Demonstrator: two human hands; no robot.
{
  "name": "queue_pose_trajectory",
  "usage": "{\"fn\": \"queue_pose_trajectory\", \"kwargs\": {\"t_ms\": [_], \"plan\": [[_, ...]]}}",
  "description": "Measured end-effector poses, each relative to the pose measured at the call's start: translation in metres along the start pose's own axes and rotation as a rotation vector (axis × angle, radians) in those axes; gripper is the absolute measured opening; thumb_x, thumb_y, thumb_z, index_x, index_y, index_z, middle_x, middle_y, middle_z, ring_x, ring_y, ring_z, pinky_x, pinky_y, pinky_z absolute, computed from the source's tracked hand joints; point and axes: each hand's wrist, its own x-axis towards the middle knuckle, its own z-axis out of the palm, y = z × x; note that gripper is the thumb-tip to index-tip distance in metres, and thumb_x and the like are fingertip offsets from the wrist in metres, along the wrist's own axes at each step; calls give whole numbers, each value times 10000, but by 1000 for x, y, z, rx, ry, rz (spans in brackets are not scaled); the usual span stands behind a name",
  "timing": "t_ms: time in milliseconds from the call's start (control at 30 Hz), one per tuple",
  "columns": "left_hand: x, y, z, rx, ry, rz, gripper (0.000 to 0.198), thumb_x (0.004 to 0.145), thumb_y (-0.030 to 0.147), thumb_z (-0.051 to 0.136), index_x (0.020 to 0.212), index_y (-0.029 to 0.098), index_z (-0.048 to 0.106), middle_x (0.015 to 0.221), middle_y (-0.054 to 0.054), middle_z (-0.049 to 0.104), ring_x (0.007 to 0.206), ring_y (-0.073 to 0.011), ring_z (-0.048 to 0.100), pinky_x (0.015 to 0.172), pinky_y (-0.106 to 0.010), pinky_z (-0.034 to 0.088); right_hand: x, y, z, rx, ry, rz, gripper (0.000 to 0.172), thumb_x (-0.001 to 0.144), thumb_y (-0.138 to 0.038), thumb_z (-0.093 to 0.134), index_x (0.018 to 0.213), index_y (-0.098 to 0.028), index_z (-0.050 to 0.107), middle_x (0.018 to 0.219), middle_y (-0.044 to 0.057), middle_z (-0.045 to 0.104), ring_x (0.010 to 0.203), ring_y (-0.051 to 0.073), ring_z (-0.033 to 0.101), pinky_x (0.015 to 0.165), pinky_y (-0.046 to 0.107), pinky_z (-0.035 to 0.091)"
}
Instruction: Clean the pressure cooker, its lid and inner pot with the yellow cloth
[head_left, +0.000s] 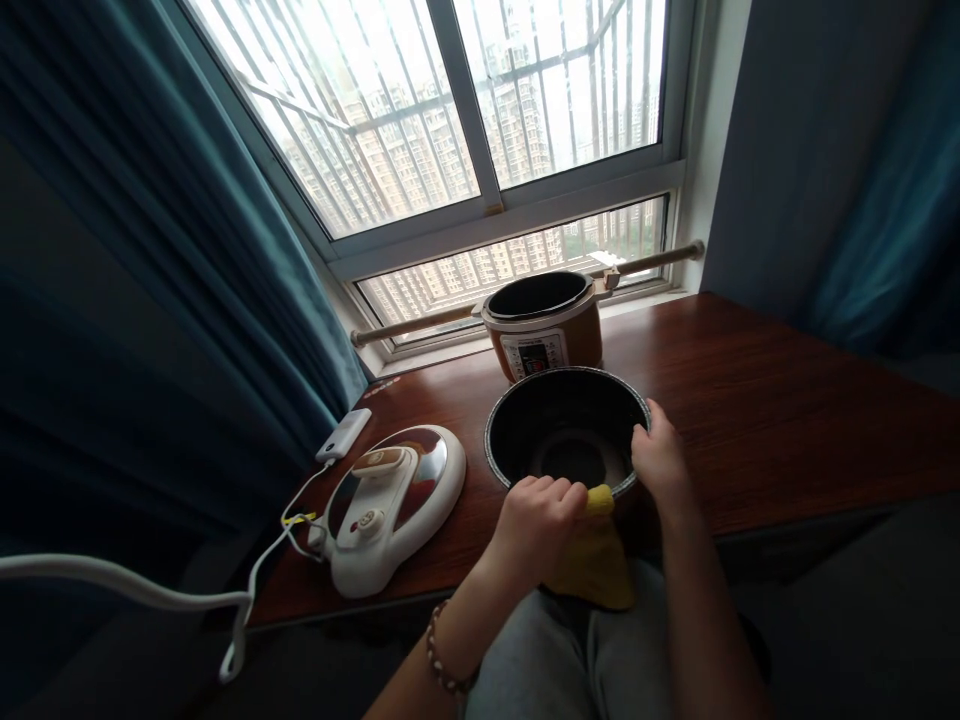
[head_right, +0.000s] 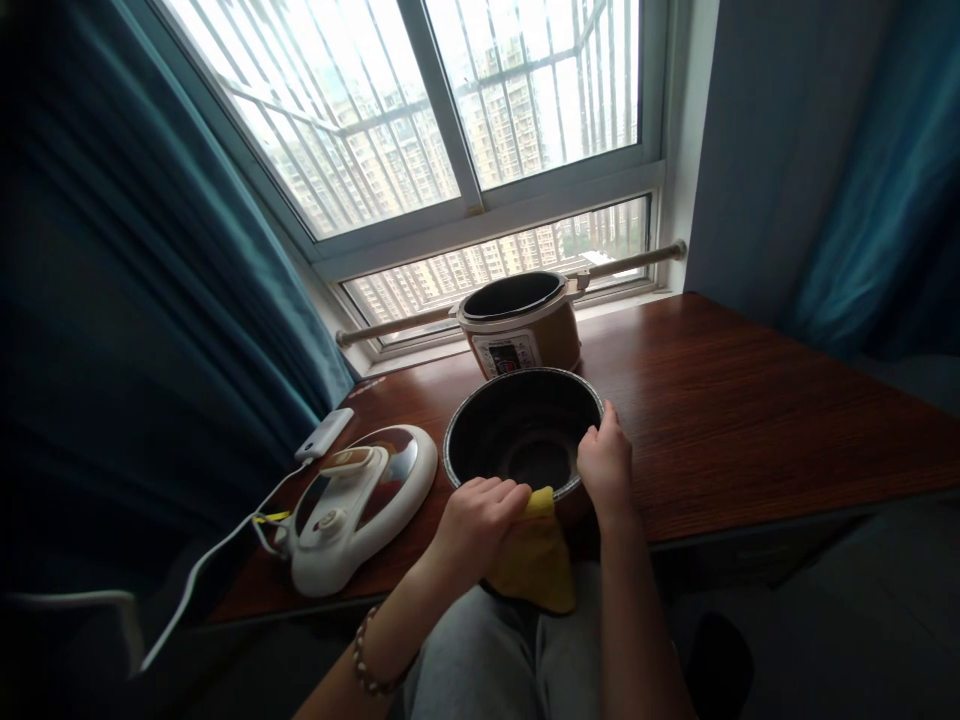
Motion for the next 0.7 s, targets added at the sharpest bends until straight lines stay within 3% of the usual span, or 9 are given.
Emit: {"fn": "queue_pose_trajectory", "kwargs": {"t_ms": [200,400,467,533,600,700], "plan": [[-20,-60,-13,-141,-35,138,337,900,434,366,905,178,587,810,-48,598,790,-176,522,796,-327,373,0,-4,-4,-5,-48,35,563,764,-122,383,1314,-7,412,1228,206,533,1149,299,502,981,387,383],[-6,-108,-28,-252,-89,-46,345,922,291,314,867,217,646,950,-22,635,981,-151,527,1050,-372,225,-1,-6,-5,-14,-57,51,559,770,-112,391,1320,-12,409,1220,207,539,1140,305,509,978,386,386],[8,-124,-27,-169,-33,-128,284,893,318,397,897,237,669,1096,-31,606,1095,-186,476,1052,-403,222,-2,-7,-6,-17,-57,55,558,773,-109,392,1322,-10,406,1227,212,532,1145,305,506,981,388,382],[23,-138,-23,-62,50,-211,251,853,348,472,900,242,695,1208,-66,544,1147,-253,428,999,-426,291,-2,-8,-6,-17,-58,53,554,777,-106,392,1322,-8,404,1233,215,527,1155,304,498,984,391,379],[40,-149,-17,5,101,-261,263,836,359,493,924,231,705,1218,-107,521,1095,-291,456,916,-422,366,-3,-8,-6,-19,-62,48,549,782,-103,390,1323,-12,403,1234,214,527,1160,302,494,983,391,379],[67,-154,-8,-7,61,-246,317,861,363,443,993,209,687,1129,-121,562,929,-254,546,812,-380,427,-3,-9,-8,-31,-69,43,541,785,-93,392,1320,-14,407,1226,213,534,1150,298,504,979,385,383]]}}
